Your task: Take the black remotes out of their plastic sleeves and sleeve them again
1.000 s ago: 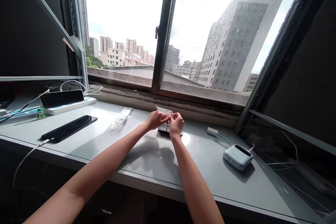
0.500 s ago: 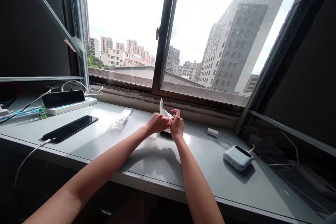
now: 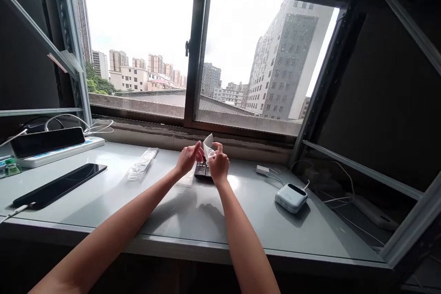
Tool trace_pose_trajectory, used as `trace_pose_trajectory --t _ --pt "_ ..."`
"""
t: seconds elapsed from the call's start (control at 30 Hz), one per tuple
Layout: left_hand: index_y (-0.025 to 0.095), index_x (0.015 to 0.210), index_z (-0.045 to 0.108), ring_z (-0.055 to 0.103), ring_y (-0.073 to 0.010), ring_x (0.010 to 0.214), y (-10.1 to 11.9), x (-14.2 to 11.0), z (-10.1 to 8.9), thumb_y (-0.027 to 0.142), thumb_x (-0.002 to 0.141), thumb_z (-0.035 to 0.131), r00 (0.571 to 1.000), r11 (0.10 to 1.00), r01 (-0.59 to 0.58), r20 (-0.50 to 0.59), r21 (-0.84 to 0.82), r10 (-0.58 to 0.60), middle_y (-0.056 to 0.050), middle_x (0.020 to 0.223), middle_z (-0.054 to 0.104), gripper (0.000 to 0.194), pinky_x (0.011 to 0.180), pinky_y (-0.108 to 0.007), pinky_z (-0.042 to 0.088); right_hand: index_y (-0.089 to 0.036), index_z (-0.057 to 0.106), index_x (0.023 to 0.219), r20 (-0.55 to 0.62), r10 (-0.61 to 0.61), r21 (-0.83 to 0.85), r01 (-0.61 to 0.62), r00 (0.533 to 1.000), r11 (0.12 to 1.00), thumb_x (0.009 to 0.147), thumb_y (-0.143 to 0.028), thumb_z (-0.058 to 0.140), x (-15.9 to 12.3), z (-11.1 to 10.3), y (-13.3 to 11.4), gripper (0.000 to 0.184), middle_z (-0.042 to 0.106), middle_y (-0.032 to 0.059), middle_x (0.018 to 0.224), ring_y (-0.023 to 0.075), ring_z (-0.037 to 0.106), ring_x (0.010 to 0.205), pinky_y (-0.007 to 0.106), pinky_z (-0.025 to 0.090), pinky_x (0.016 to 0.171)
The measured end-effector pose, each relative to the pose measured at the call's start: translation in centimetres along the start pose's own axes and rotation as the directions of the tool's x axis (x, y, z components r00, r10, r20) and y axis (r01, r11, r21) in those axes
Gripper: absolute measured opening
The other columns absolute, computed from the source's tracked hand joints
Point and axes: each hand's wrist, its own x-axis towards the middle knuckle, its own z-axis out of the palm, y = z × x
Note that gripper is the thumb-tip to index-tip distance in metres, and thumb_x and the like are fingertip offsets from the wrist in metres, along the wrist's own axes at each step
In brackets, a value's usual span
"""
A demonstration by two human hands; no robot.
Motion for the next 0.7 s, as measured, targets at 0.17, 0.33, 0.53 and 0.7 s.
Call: trace_pose_trajectory --t 0.17,0.33,0.53,0.7 --pt "0.013 0.112 0.063 0.067 -0.021 0.067 -0.4 1.6 -0.4 0.072 0.093 0.023 0.885 0.631 0.461 0.269 -0.624 -0.381 -0.007 0.069 0.067 0.073 0.063 -0.03 0.051 -0.025 0.059 0.128 0.111 -0.32 -0.044 0.326 0.941 0.944 0.092 -0.011 0.045 -0.9 0.4 -0.8 0.042 0.074 0.0021 0.093 0.0203 0.07 0.085 0.024 0.047 0.072" --pt "0.011 0.106 0.062 0.067 -0.0221 0.074 -0.2 1.5 -0.7 0.07 0.091 0.036 0.844 0.308 0.518 0.419 -0.798 -0.333 -0.012 0.08 0.067 0.066 0.072 -0.034 0.054 -0.028 0.057 0.134 0.219 -0.474 -0.099 0.503 0.853 0.859 0.097 -0.015 0.044 -1.5 0.4 -1.1 0.041 0.073 0.0046 0.107 0.0197 0.07 0.089 0.023 0.047 0.075" --pt "0.014 0.098 0.058 0.061 -0.0194 0.066 -0.5 1.8 -1.3 0.075 0.089 0.027 0.854 0.201 0.361 0.237 -0.91 -0.463 -0.005 0.07 0.057 0.069 0.069 -0.034 0.055 -0.027 0.053 0.137 0.199 -0.472 -0.127 0.5 0.859 0.857 0.1 -0.016 0.04 -1.6 0.4 -1.3 0.04 0.072 0.0041 0.112 0.019 0.07 0.086 0.022 0.046 0.075" --pt "0.014 0.095 0.054 0.057 -0.0183 0.06 0.3 1.6 -1.2 0.078 0.088 0.018 0.869 0.201 0.338 0.223 -0.919 -0.441 -0.004 0.067 0.053 0.074 0.061 -0.033 0.053 -0.024 0.046 0.14 0.143 -0.399 -0.114 0.416 0.906 0.902 0.097 -0.01 0.039 -1.6 0.5 -1.4 0.045 0.072 0.0034 0.112 0.0195 0.07 0.086 0.022 0.046 0.07"
